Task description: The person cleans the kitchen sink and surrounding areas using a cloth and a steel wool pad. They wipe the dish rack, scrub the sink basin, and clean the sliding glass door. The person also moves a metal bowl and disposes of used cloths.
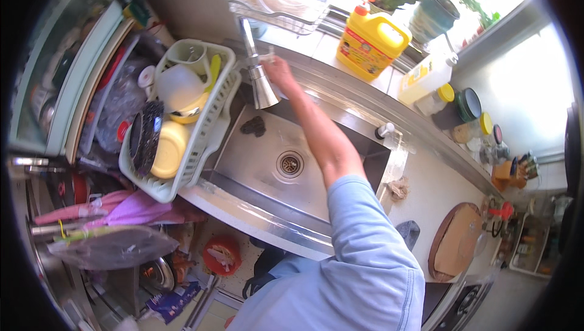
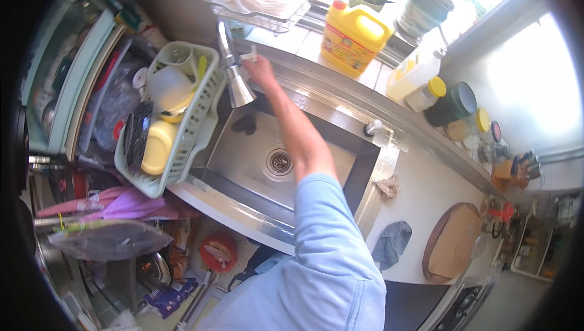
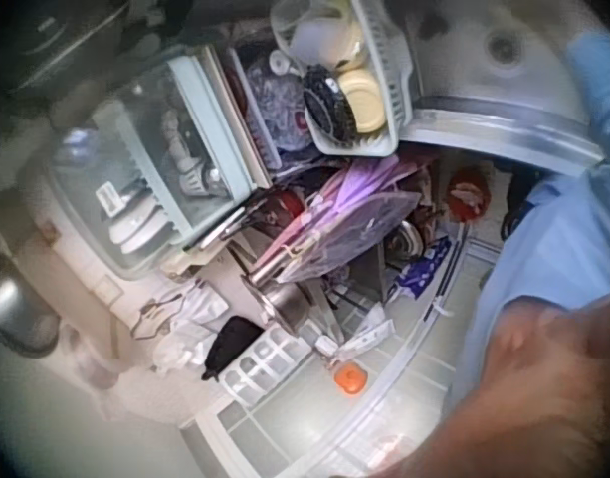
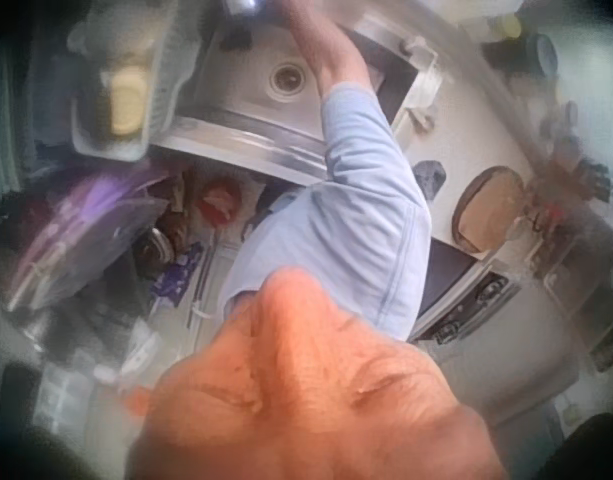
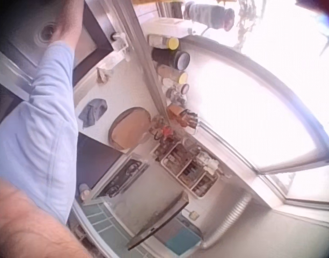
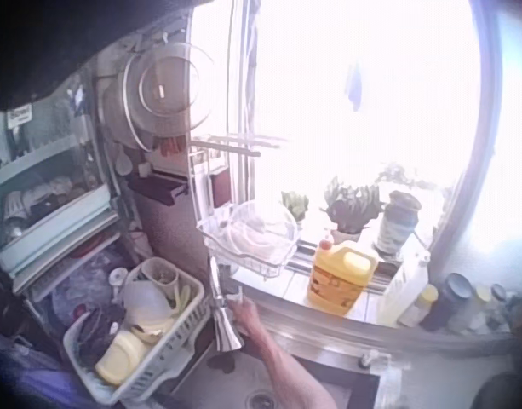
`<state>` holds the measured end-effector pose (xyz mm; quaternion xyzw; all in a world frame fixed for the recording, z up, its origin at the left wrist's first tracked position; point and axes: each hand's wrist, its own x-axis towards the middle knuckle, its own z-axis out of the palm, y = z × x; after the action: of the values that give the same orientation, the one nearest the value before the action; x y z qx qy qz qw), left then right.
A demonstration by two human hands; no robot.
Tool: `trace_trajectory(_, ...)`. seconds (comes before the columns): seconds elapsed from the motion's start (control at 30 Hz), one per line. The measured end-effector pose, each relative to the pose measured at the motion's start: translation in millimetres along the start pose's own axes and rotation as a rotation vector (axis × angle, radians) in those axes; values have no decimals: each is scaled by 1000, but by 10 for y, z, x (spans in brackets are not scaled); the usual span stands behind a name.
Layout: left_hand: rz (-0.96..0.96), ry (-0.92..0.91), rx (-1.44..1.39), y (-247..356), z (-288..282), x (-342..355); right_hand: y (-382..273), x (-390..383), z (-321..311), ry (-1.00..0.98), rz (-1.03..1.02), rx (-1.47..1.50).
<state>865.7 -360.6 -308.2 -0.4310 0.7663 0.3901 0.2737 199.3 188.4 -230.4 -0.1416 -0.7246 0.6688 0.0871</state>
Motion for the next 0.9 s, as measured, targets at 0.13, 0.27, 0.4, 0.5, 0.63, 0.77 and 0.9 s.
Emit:
trace_trajectory(0.13,-15,-54,12,598,-123,109,394,267,107,85,-254,-223)
trace_trajectory(0.27,30,-142,-25,1166,-212,313,405,229,102,135,-339,-281)
trace_trajectory(0.4,161,-266,-84,2035,-253,557,313,81,158,220,-309,-262)
trace_trajectory(0.5,263,-386,-45,2990,-143,608,400,-49,107,199,-364,-217)
trace_trajectory(0.63,333,-462,-69,3505,-91,703,305,-215,31,37,-329,-146)
trace_trajectory(0.77,337,-566,41,3778,-96,699,173,-411,23,-96,-282,-81)
trace_trajectory(0.9,479,-661,81,4273,63,564,300,-505,-11,-149,-358,-77)
